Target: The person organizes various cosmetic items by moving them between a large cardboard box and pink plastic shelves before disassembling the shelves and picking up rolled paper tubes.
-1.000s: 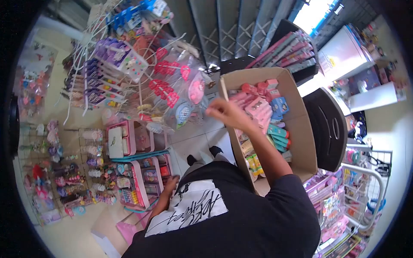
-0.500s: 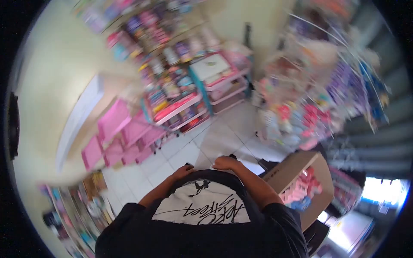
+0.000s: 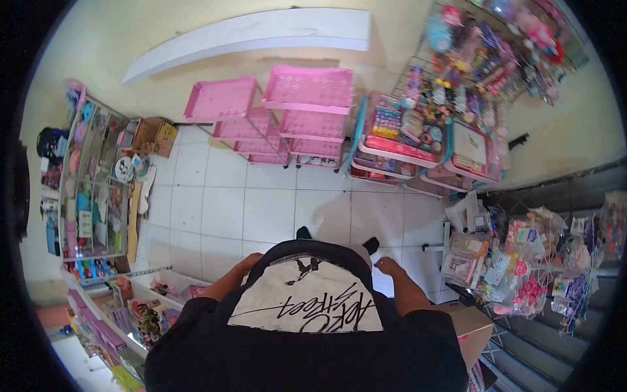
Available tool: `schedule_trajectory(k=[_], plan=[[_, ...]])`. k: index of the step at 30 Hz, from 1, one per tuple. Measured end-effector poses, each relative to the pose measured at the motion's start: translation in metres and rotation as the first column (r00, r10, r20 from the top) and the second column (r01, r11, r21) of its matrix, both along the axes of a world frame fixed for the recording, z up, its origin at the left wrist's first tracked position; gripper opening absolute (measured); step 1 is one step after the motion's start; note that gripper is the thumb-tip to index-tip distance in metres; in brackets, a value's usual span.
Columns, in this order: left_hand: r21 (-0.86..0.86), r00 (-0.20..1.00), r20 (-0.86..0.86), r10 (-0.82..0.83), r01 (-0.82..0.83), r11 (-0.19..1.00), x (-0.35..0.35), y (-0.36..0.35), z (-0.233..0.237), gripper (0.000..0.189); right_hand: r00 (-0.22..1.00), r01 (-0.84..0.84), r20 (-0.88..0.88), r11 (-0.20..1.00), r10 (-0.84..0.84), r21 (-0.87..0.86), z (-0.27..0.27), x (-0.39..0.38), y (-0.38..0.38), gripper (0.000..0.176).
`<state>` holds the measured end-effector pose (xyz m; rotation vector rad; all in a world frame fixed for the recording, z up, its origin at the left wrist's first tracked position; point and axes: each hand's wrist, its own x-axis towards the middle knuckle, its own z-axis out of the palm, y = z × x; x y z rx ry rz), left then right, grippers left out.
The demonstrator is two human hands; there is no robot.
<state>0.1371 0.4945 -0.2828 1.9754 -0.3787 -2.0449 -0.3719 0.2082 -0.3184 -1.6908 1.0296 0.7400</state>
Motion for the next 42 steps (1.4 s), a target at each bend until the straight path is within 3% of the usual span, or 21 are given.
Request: schedule_trajectory(k=[1,3,4,5,7,9,10,12,14,15,17,18,20,21,24,26,28,32,34,37,42], plan=[[0.002,1.000,-0.001,0.020,-0.020,1.000,0.006,0.012,-0.008,0.057,0.983,0.181,0.032,0.980,-0.179,-0.079,-0.010,0.019,-0.005,0.034],[0.051,0.983,0.100,0.152,-0.158,0.986,0.014,0.032,-0.017,0.059,0.988,0.150,0.056,0.958,-0.141,-0.246,0.007,0.084,-0.022,0.031],[0.082,0.958,0.116,0.260,-0.271,0.959,0.013,0.026,0.007,0.059,0.981,0.168,0.147,0.937,-0.128,-0.307,0.011,0.110,-0.028,0.031],[0.090,0.958,0.113,0.263,-0.274,0.958,0.018,0.017,0.029,0.059,0.965,0.196,0.234,0.911,-0.114,-0.364,0.015,0.134,-0.035,0.031],[0.034,0.872,0.015,0.490,-0.490,0.871,0.036,-0.003,0.052,0.059,0.956,0.132,0.291,0.934,-0.031,-0.332,0.028,0.182,-0.062,0.032],[-0.060,0.799,-0.044,0.599,-0.601,0.797,0.073,-0.028,0.049,0.060,0.910,0.224,0.392,0.955,-0.134,-0.193,0.055,0.234,-0.092,0.036],[-0.138,0.759,-0.079,0.646,-0.650,0.747,0.092,-0.045,0.055,0.063,0.809,0.286,0.526,0.958,-0.261,0.035,0.046,0.253,-0.112,0.045],[-0.274,0.676,-0.175,0.716,-0.732,0.624,0.130,-0.093,0.092,0.068,0.747,0.446,0.436,0.865,-0.501,0.230,0.136,0.313,-0.136,0.056],[-0.393,0.616,-0.276,0.738,-0.773,0.498,0.163,-0.140,0.141,0.072,0.492,0.573,0.413,0.642,-0.766,0.509,0.187,0.363,-0.157,0.064],[-0.458,0.602,-0.317,0.733,-0.774,0.438,0.178,-0.160,0.158,0.075,0.485,0.576,0.418,0.640,-0.768,0.509,0.189,0.386,-0.170,0.064],[-0.504,0.593,-0.348,0.726,-0.772,0.388,0.208,-0.194,0.183,0.077,0.119,0.511,0.355,0.364,-0.927,0.779,0.192,0.426,-0.197,0.065],[-0.538,0.576,-0.378,0.725,-0.774,0.334,0.220,-0.208,0.190,0.080,0.111,0.511,0.357,0.361,-0.927,0.780,0.195,0.446,-0.206,0.065],[-0.523,0.536,-0.381,0.753,-0.797,0.302,0.240,-0.235,0.201,0.082,-0.106,0.447,0.265,0.192,-0.958,0.874,0.201,0.479,-0.215,0.058],[-0.508,0.487,-0.387,0.783,-0.822,0.260,0.250,-0.247,0.202,0.084,-0.120,0.447,0.264,0.185,-0.957,0.875,0.198,0.491,-0.218,0.058],[-0.474,0.467,-0.385,0.796,-0.840,0.264,0.279,-0.281,0.190,0.085,-0.283,0.450,0.195,0.049,-0.939,0.892,0.191,0.518,-0.224,0.053],[-0.444,0.467,-0.394,0.792,-0.851,0.281,0.294,-0.301,0.178,0.083,-0.425,0.537,0.215,-0.054,-0.879,0.842,0.187,0.523,-0.228,0.047],[-0.346,0.370,-0.405,0.836,-0.909,0.234,0.308,-0.318,0.164,0.072,-0.459,0.581,0.241,-0.084,-0.855,0.809,0.183,0.520,-0.235,0.043],[-0.360,0.428,-0.564,0.706,-0.897,0.257,0.320,-0.335,0.145,0.054,-0.500,0.643,0.284,-0.131,-0.818,0.754,0.176,0.512,-0.232,0.034],[-0.338,0.367,-0.566,0.738,-0.920,0.198,0.315,-0.343,0.138,0.045,-0.527,0.643,0.274,-0.167,-0.804,0.747,0.178,0.506,-0.218,0.038],[-0.354,0.440,-0.579,0.686,-0.894,0.274,0.303,-0.349,0.145,0.038,-0.524,0.657,0.281,-0.172,-0.804,0.734,0.182,0.495,-0.198,0.040],[-0.305,0.450,-0.657,0.605,-0.893,0.332,0.282,-0.347,0.142,0.033,-0.488,0.730,0.329,-0.171,-0.809,0.662,0.187,0.475,-0.177,0.033]])
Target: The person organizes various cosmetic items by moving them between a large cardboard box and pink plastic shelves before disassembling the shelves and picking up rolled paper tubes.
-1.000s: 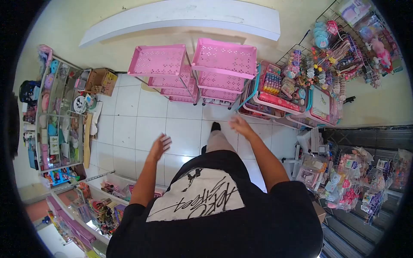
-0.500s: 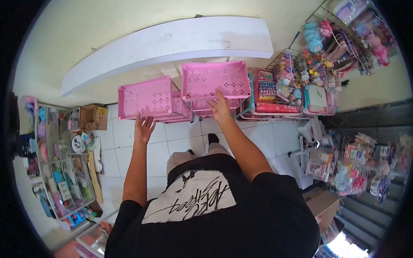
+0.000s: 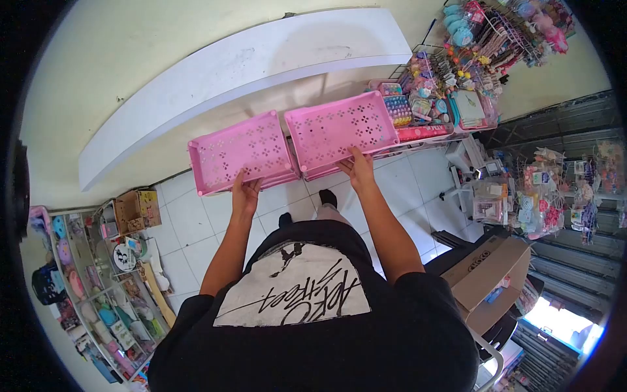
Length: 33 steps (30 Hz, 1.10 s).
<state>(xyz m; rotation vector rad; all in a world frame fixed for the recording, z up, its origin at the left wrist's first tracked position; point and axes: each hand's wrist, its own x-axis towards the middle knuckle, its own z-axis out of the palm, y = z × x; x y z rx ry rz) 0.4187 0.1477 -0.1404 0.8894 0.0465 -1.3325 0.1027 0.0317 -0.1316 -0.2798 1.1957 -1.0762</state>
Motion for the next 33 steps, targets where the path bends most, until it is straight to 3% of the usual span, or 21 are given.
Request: schedule_trajectory(k=[8,17,33], plan=[[0.012,0.992,0.060,-0.114,0.113,0.993,-0.023,0.028,0.009,0.038,0.998,0.020,0.068,0.999,-0.017,-0.048,0.015,-0.009,0.015,0.030],[-0.010,1.000,0.006,-0.016,0.016,1.000,-0.026,-0.002,0.007,0.034,0.989,0.009,0.149,0.998,0.002,-0.068,0.009,0.007,-0.002,0.033],[0.084,0.999,-0.051,-0.007,0.011,0.996,-0.031,0.015,0.012,0.044,0.989,-0.119,0.078,0.992,0.122,-0.036,0.015,-0.008,0.013,0.043]])
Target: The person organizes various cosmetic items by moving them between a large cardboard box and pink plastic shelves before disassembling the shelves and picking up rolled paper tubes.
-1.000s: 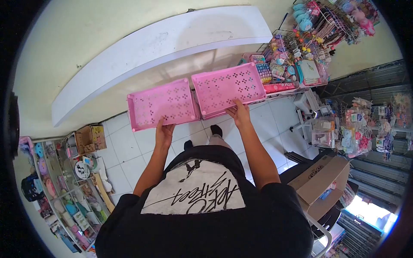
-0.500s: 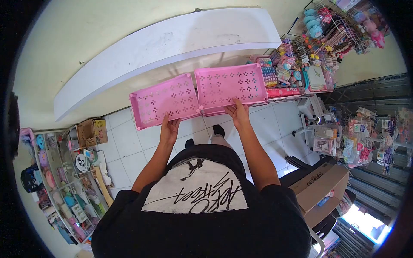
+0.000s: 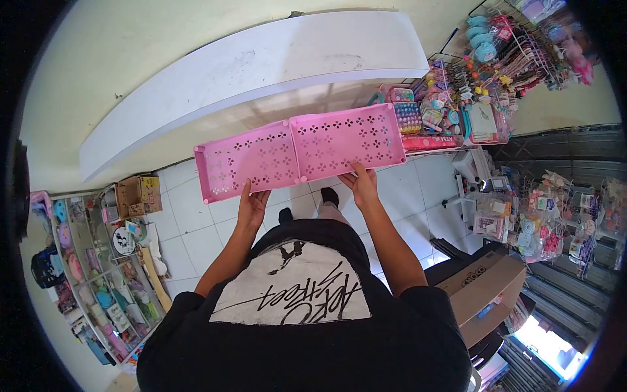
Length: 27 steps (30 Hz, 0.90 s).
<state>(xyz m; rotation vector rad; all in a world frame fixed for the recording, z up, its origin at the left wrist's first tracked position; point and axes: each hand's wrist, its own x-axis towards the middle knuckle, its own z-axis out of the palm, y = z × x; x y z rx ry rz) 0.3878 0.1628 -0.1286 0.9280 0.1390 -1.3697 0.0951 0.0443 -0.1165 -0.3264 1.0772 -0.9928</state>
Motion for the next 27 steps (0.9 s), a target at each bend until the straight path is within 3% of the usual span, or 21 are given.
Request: schedule_trajectory(k=[6,9,11,12,13,14,15,16,18,19,20,21,22,24,25,27], plan=[[0.007,0.999,0.024,-0.027,0.027,1.000,0.001,0.002,0.004,0.048,0.999,-0.037,-0.012,0.998,0.037,-0.056,0.001,-0.001,0.004,0.043],[0.019,0.995,0.036,-0.092,0.092,0.996,0.006,0.006,0.010,0.051,0.996,-0.094,-0.015,0.995,0.093,-0.026,0.008,-0.008,0.003,0.053],[0.133,0.895,0.034,-0.445,0.437,0.889,0.017,0.013,0.021,0.058,0.946,-0.311,-0.074,0.947,0.316,0.077,0.022,-0.020,0.005,0.059],[0.134,0.896,0.036,-0.443,0.435,0.890,0.023,0.013,0.036,0.058,0.945,-0.313,-0.072,0.947,0.318,0.076,0.034,-0.027,0.004,0.059],[0.194,0.731,0.176,-0.659,0.630,0.752,0.030,0.013,0.054,0.058,0.768,-0.563,-0.260,0.810,0.586,0.161,0.048,-0.035,0.002,0.058],[0.285,0.497,0.290,-0.818,0.771,0.570,0.036,0.012,0.073,0.058,0.484,-0.737,-0.401,0.609,0.778,0.292,0.062,-0.042,0.000,0.058],[0.289,0.402,0.440,-0.803,0.784,0.550,0.042,0.007,0.090,0.051,0.344,-0.816,-0.512,0.521,0.787,0.252,0.076,-0.048,-0.001,0.053],[0.273,0.354,0.591,-0.725,0.758,0.592,0.050,0.002,0.093,0.045,0.349,-0.816,-0.512,0.523,0.785,0.246,0.083,-0.049,-0.006,0.053],[0.317,0.145,0.865,-0.481,0.586,0.746,0.060,-0.017,0.103,0.039,0.279,-0.815,-0.903,0.578,0.326,-0.043,0.089,-0.045,-0.022,0.058],[0.319,0.141,0.866,-0.480,0.583,0.747,0.066,-0.030,0.100,0.039,0.283,-0.816,-0.902,0.576,0.326,-0.048,0.080,-0.042,-0.035,0.058],[0.311,-0.180,0.950,-0.253,0.536,0.785,0.072,-0.044,0.094,0.045,0.212,-0.850,-0.975,0.506,0.071,-0.148,0.066,-0.037,-0.052,0.065],[0.280,-0.485,0.875,-0.002,0.501,0.819,0.075,-0.055,0.087,0.052,0.151,-0.884,-0.968,0.411,-0.198,-0.222,0.057,-0.034,-0.066,0.072],[0.277,-0.484,0.875,0.000,0.502,0.819,0.075,-0.063,0.079,0.052,0.150,-0.884,-0.968,0.412,-0.200,-0.222,0.056,-0.028,-0.074,0.072],[0.624,-0.727,0.668,-0.156,0.433,0.651,0.071,-0.072,0.064,0.077,-0.028,-0.942,-0.984,0.334,-0.176,-0.033,0.055,-0.008,-0.082,0.091],[0.621,-0.726,0.670,-0.153,0.437,0.651,0.070,-0.074,0.057,0.077,-0.031,-0.941,-0.984,0.336,-0.178,-0.031,0.054,-0.004,-0.087,0.091],[0.764,-0.791,0.561,-0.244,0.382,0.519,0.066,-0.075,0.047,0.096,-0.174,-0.920,-0.978,0.335,0.111,0.202,0.048,0.000,-0.093,0.104]])
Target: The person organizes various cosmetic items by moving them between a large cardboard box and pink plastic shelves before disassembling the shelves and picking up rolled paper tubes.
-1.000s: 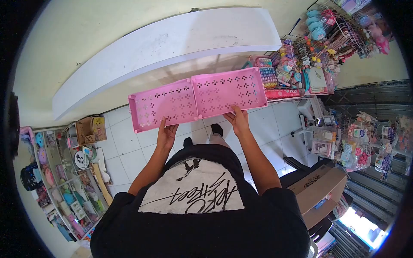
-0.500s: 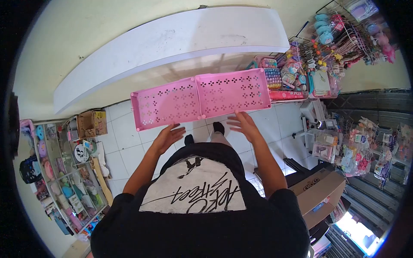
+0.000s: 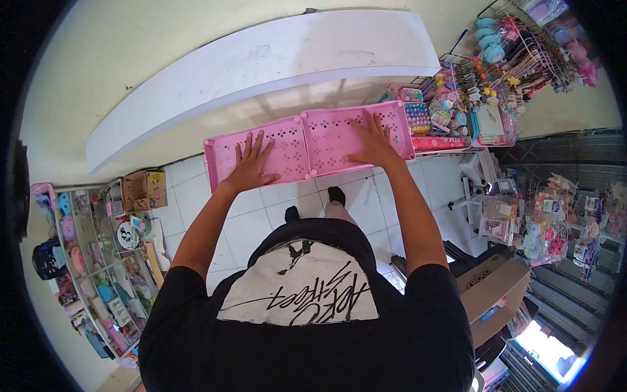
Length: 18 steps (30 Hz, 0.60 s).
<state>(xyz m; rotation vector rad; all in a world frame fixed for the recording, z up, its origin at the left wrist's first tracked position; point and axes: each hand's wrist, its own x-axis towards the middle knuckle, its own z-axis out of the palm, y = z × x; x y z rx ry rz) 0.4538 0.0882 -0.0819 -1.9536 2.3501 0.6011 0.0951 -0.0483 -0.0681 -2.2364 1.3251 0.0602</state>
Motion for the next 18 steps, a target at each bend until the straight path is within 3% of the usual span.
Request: schedule_trajectory(k=[10,18], plan=[[-0.021,0.996,-0.078,-0.036,0.035,0.999,0.013,-0.009,-0.009,0.101,0.999,0.031,0.043,0.999,-0.031,-0.009,-0.012,0.004,-0.004,0.107],[-0.012,0.997,-0.078,0.011,-0.012,1.000,0.008,0.008,-0.008,0.100,0.998,-0.067,0.019,0.998,0.067,-0.005,-0.012,0.004,-0.004,0.107]])
